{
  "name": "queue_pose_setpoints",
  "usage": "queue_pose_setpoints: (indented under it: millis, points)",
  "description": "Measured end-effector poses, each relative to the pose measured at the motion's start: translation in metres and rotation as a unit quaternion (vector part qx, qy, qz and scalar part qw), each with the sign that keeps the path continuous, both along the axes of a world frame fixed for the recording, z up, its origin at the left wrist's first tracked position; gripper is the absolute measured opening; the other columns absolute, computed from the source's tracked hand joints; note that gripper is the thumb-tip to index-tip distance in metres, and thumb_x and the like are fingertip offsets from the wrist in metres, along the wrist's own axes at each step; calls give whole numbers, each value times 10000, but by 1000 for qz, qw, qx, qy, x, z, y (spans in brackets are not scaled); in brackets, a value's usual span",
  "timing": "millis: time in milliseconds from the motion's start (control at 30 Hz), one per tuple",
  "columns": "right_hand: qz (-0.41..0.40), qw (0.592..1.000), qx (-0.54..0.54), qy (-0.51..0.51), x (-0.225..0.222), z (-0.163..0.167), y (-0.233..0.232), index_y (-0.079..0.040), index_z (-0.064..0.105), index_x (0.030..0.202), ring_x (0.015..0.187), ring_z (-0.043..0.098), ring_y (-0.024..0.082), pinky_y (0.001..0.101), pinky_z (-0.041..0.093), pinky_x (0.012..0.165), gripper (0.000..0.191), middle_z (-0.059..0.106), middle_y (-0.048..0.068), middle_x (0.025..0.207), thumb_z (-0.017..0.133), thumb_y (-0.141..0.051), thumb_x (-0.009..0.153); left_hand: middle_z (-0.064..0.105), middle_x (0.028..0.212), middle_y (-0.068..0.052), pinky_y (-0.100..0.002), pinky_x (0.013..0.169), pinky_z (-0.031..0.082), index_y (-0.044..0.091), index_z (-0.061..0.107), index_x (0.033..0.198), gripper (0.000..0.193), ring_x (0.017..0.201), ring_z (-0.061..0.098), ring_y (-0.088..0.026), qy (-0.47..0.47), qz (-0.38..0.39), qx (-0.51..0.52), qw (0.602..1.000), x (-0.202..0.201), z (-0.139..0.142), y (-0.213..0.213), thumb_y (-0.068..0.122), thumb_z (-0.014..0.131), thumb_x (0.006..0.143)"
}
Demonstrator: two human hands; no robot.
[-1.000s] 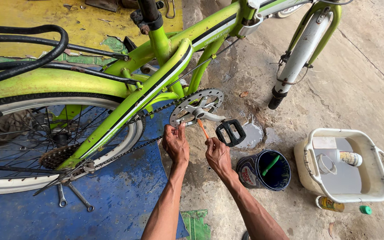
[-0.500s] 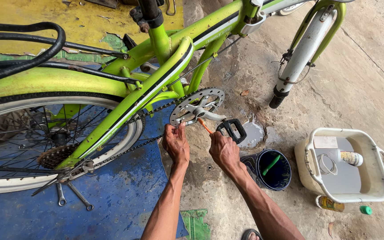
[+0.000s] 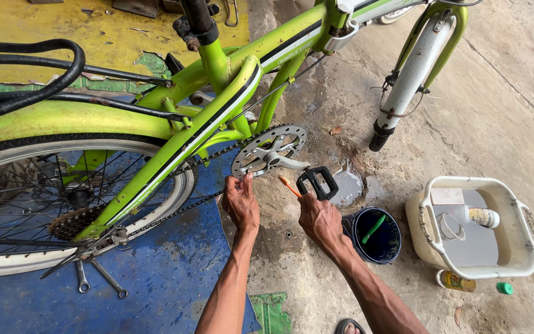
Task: The person cleans the drivetrain of a green folding bicycle. They scrub the pedal and crank arm with a toothbrush, dip a cup into a basin of water, pour water over the chainring and crank, and brush the chainring and chain area, finishing by rinsing the components.
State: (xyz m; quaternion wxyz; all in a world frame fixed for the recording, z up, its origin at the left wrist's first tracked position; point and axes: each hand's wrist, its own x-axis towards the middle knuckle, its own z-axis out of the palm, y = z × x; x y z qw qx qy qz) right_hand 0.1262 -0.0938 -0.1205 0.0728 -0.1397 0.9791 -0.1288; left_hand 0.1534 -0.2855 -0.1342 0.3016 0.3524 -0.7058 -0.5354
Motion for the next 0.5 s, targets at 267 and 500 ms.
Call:
queue_pose_setpoints:
  millis: [267,500]
  points:
    - [6,998,-35,53,-18,-19,-10,-104,636,812,404,267,150,362,279,376,417,381,5,471,449,-369,1073,555,667,-55,-405,573,418,38,548,829,382,614,510,-203,-22,-14,1,1000,1,0,-1,343,743,953]
    - [-31,981,-174,-74,6,-30,12,-61,754,924,392,401,117,353,355,412,494,482,-2,499,425,-391,1089,539,686,-56,-374,570,429,29,526,831,399,625,497,-193,44,-11,-10,999,0,-2,-1,347,724,970]
